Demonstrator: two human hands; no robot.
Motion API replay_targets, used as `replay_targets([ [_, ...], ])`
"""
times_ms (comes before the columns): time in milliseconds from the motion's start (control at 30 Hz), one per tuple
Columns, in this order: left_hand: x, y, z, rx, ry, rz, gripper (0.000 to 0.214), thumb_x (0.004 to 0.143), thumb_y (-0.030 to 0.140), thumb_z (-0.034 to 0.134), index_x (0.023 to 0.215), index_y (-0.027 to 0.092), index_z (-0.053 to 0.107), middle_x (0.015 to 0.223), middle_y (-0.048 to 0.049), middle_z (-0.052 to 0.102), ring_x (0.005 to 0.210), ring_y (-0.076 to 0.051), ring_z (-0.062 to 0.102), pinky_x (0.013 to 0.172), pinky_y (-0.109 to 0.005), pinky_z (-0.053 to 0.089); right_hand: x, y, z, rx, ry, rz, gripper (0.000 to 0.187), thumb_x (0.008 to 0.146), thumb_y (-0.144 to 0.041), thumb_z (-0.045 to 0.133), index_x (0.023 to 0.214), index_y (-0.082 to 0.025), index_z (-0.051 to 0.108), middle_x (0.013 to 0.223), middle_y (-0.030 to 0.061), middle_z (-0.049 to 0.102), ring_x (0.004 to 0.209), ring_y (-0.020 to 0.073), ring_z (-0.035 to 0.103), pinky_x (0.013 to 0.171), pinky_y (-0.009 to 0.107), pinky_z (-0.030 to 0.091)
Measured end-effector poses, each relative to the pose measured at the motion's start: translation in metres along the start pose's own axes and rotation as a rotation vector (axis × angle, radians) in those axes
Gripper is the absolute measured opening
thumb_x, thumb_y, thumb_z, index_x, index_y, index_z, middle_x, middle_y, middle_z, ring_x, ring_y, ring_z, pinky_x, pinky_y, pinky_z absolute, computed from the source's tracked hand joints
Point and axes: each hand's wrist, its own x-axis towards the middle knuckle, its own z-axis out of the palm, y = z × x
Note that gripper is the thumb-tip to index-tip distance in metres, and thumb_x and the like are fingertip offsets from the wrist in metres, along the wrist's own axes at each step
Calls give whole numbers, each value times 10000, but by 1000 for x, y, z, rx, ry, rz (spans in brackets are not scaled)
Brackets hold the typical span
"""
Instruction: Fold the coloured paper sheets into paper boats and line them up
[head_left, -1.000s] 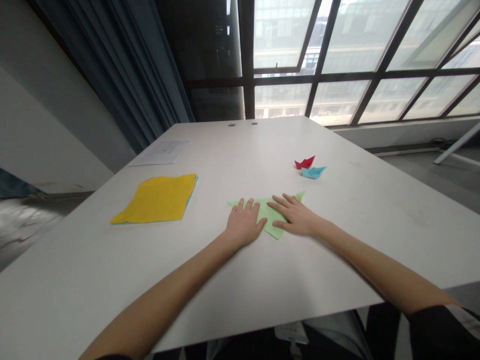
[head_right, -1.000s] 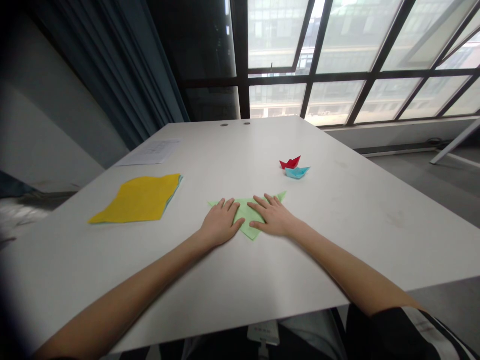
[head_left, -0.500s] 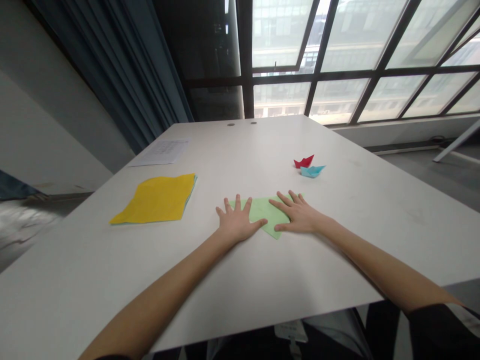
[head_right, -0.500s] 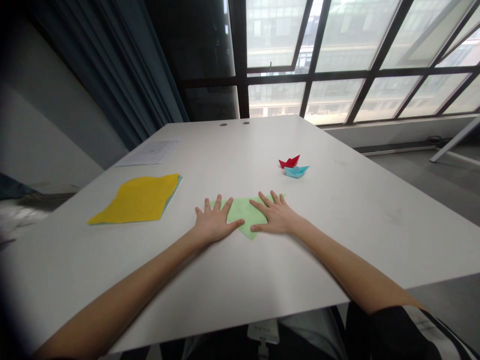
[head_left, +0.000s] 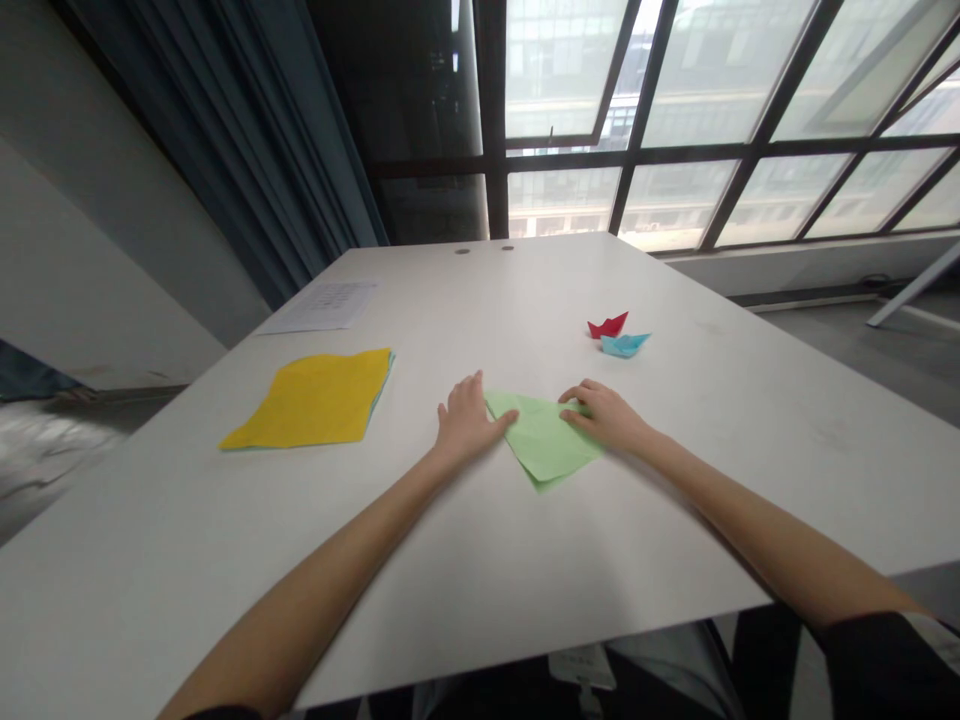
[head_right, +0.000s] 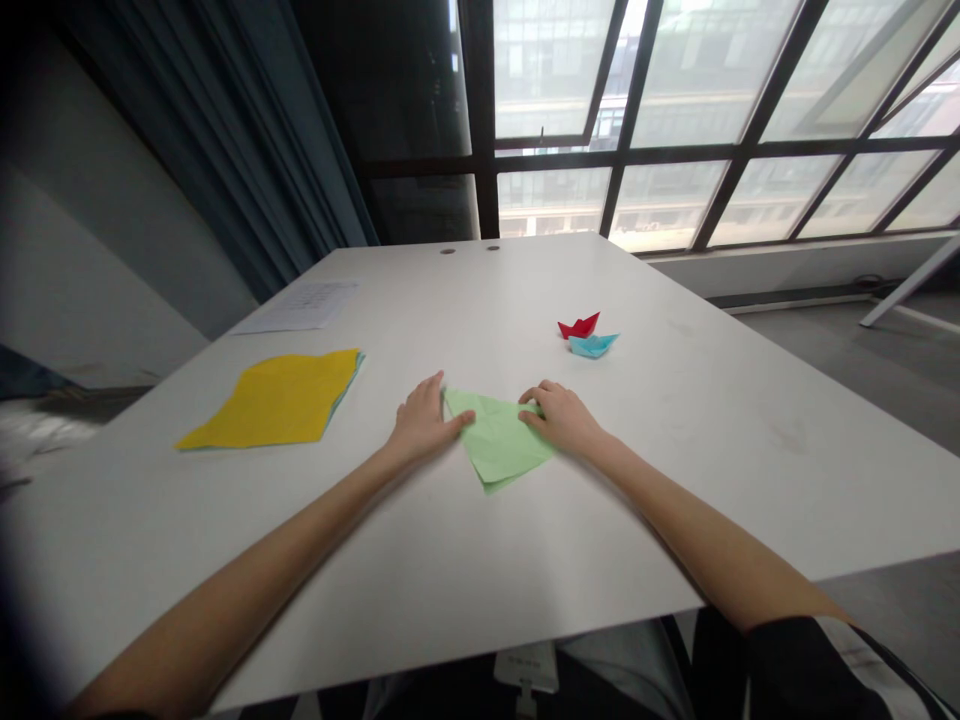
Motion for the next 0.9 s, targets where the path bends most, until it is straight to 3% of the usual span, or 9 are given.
replay_targets([
  [67,9,-7,0,-169,105,-59,742,767,516,487,1342,115,243,1368,-221,335,1241,-292,362,974,-438,311,2,0,0,101,31,16,185,827,-286,463,860,-180,611,748,30,546,668,136,519,644,258,396],
  [200,18,-17,0,-286,93,-108,664,759,452,531,1289,106,330,1173,-187,542,1045,-250,539,862,-379,410,0,-4,-1,167,2,16,203,818,-343,484,862,-180,596,736,18,547,628,127,508,605,251,396],
  [333,14,-14,-2,-97,58,5,477,707,476,570,1079,177,571,1089,-110,587,1025,-265,523,873,-404,398,-5,-12,-1,87,-88,-70,351,738,-453,590,978,-196,575,891,58,571,781,177,544,716,302,412],
  [400,10,-11,-4,-27,32,33,394,706,500,554,960,211,640,1078,-88,584,1033,-279,506,875,-426,390,-6,-14,0,57,-106,-101,335,734,-443,600,954,-192,571,884,63,566,828,195,536,751,318,406],
  [533,6,-6,-8,7,10,55,354,705,534,534,856,247,675,1061,-68,586,1026,-295,493,861,-453,384,-6,-14,3,110,-109,-94,274,722,-394,614,884,-183,544,853,55,557,795,182,523,711,298,403],
  [633,8,-8,-6,-46,37,51,393,687,526,566,927,225,646,1055,-75,591,1038,-290,491,877,-444,380,-5,-14,2,184,-102,-42,248,699,-347,624,860,-192,515,798,19,563,714,156,513,636,268,387],
  [800,15,-8,2,-567,181,-119,672,665,436,646,1228,167,396,1094,-111,570,930,-194,566,786,-331,449,-4,-15,0,359,-72,66,286,716,-349,589,955,-217,503,723,-30,564,622,125,500,564,237,366],
  [900,15,-3,7,-936,115,-274,644,663,441,648,1187,137,427,1072,-136,588,794,-160,601,636,-269,460,-1,-13,1,407,-4,106,296,728,-385,571,966,-211,545,688,-31,556,599,123,485,547,237,365],
])
